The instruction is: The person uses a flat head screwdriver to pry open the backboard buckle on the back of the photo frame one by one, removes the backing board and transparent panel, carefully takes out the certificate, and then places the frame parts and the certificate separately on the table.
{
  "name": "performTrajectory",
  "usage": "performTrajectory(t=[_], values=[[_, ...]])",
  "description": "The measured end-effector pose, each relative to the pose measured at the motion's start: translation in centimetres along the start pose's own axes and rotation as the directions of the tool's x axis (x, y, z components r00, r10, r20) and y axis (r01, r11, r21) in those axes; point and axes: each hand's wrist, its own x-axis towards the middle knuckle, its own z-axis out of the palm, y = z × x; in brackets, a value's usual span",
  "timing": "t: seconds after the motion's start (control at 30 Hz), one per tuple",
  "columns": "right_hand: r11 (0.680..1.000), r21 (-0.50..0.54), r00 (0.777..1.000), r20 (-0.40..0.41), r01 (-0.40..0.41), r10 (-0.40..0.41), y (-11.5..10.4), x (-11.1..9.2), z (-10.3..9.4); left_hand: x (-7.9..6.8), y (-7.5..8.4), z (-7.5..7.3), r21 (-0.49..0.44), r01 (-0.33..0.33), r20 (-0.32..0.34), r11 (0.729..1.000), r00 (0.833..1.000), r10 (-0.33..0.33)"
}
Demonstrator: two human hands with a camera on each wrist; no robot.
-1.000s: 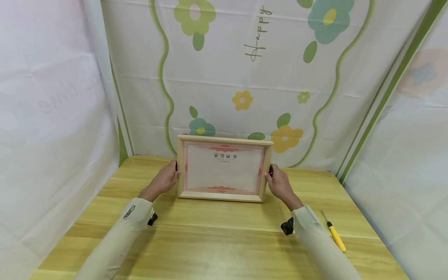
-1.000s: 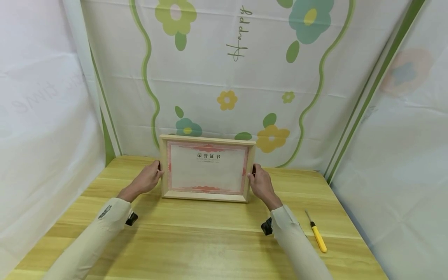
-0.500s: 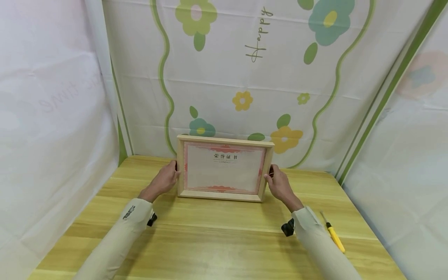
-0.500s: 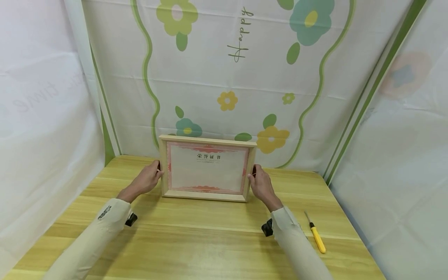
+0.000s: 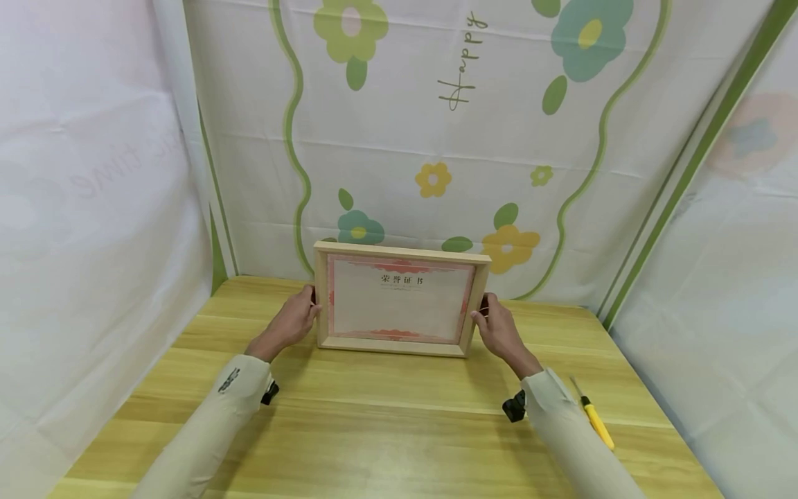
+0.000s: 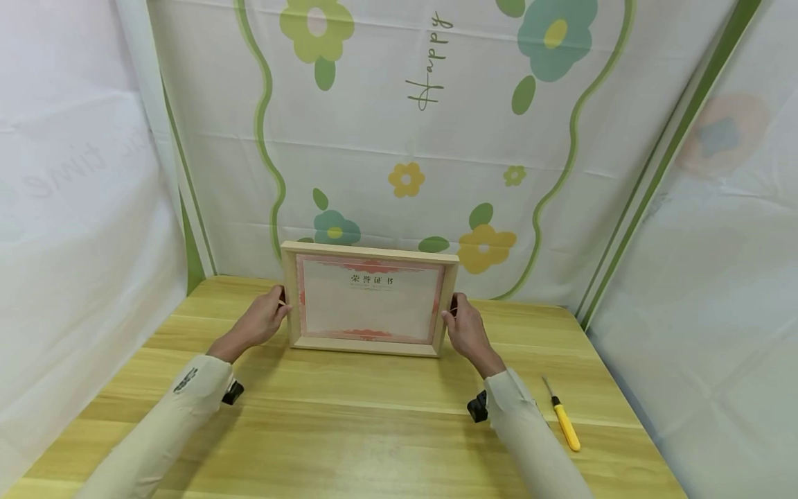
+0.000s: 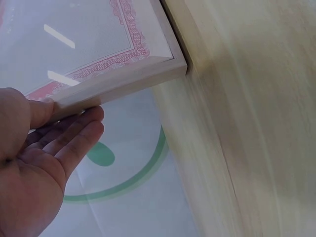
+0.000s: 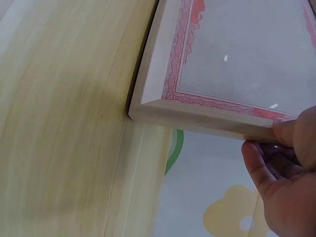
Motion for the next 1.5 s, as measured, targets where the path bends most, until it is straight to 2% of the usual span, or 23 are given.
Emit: performTrajectory(t=[0.23, 0.83, 1.5], values=[[1.0, 0.003, 1.0, -0.012, 0.0, 0.0, 0.09, -0.09, 0.05, -0.05, -0.22, 0.19, -0.005, -0.034, -0.034, 0.999, 0.999, 0.033], [0.999, 0.033, 0.999, -0.023, -0.023, 0.024, 0.47, -0.21, 0.48, -0.36, -0.31, 0.53, -0.067, -0.044, -0.052, 0.997, 0.998, 0.041], [0.998, 0.055, 0.999, -0.042, -0.007, 0.009, 0.75, -0.03, 0.53, -0.21, -0.4, 0.72, -0.067, -0.07, -0.092, 0.995, 0.994, 0.064]])
